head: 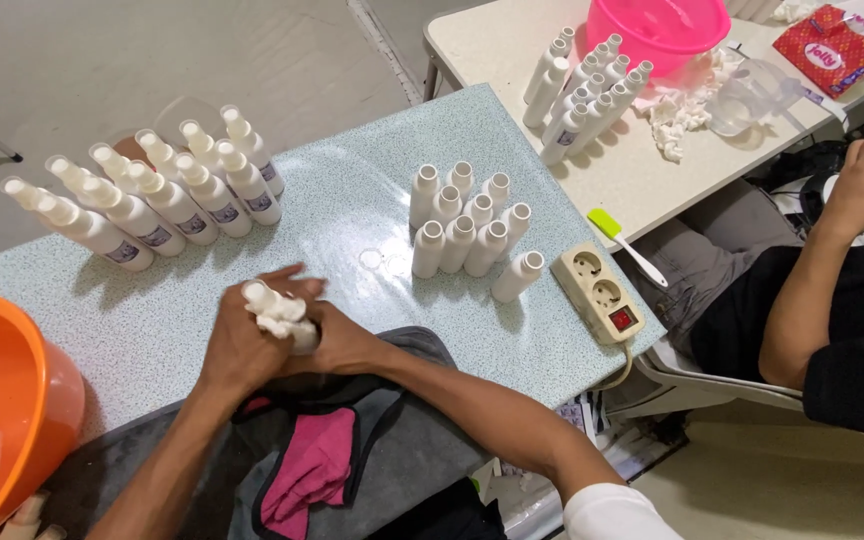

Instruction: Assembling spray bottles by inserting pump mechanisms into plastic bottles and organizing them into rows on a workspace.

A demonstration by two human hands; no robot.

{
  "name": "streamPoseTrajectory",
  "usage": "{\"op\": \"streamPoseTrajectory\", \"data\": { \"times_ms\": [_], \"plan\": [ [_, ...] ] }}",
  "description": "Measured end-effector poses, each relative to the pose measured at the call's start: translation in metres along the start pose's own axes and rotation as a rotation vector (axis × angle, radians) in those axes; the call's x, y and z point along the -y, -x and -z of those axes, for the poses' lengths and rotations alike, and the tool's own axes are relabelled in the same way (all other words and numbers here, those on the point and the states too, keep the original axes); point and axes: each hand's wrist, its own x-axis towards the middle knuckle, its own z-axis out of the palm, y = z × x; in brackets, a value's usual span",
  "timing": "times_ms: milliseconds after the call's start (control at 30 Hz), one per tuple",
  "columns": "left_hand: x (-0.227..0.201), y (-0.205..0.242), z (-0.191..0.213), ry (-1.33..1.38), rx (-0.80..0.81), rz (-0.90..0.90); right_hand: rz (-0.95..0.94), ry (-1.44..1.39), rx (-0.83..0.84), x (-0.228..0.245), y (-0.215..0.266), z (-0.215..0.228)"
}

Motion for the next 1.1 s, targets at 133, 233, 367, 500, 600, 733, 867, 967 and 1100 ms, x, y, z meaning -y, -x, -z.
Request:
{"op": "streamPoseTrajectory", "data": {
  "times_ms": [133,233,367,500,600,733,867,967,1100],
  "plan": [
    [0.008,0.003,-0.014,-0.328,-0.267,-0.186,0.046,0.084,0.009,0.017,-0.002,0.001],
    [0.000,0.011,-0.025,-0.482,-0.277,-0.151,0.037,0.073,0.005,0.013,0.000,0.001],
    [-0.004,0.006,-0.027,-0.474,-0.185,-0.138,0.014,0.044,-0.002,0.007,0.001,0.007],
    [-0.005,0.003,-0.027,-0.397,-0.160,-0.143,0.016,0.002,0.018,0.000,0.000,0.008],
    [0.004,0.001,-0.017,-0.355,-0.054,-0.236,0.024,-0.040,0.046,-0.006,-0.001,0.008],
    [-0.002,0.000,-0.017,-0.104,-0.025,-0.090,0.089,-0.034,0.116,-0.013,0.000,0.017],
    [0.011,0.006,-0.019,0.082,0.072,0.015,0.039,-0.062,0.112,-0.021,0.008,0.019],
    [0.007,0.007,-0.018,0.126,0.129,0.063,-0.006,-0.080,0.090,-0.025,0.008,0.019],
    [-0.003,0.006,-0.013,0.287,0.285,-0.035,-0.036,-0.094,0.080,-0.029,0.021,0.024]
  ]
}}
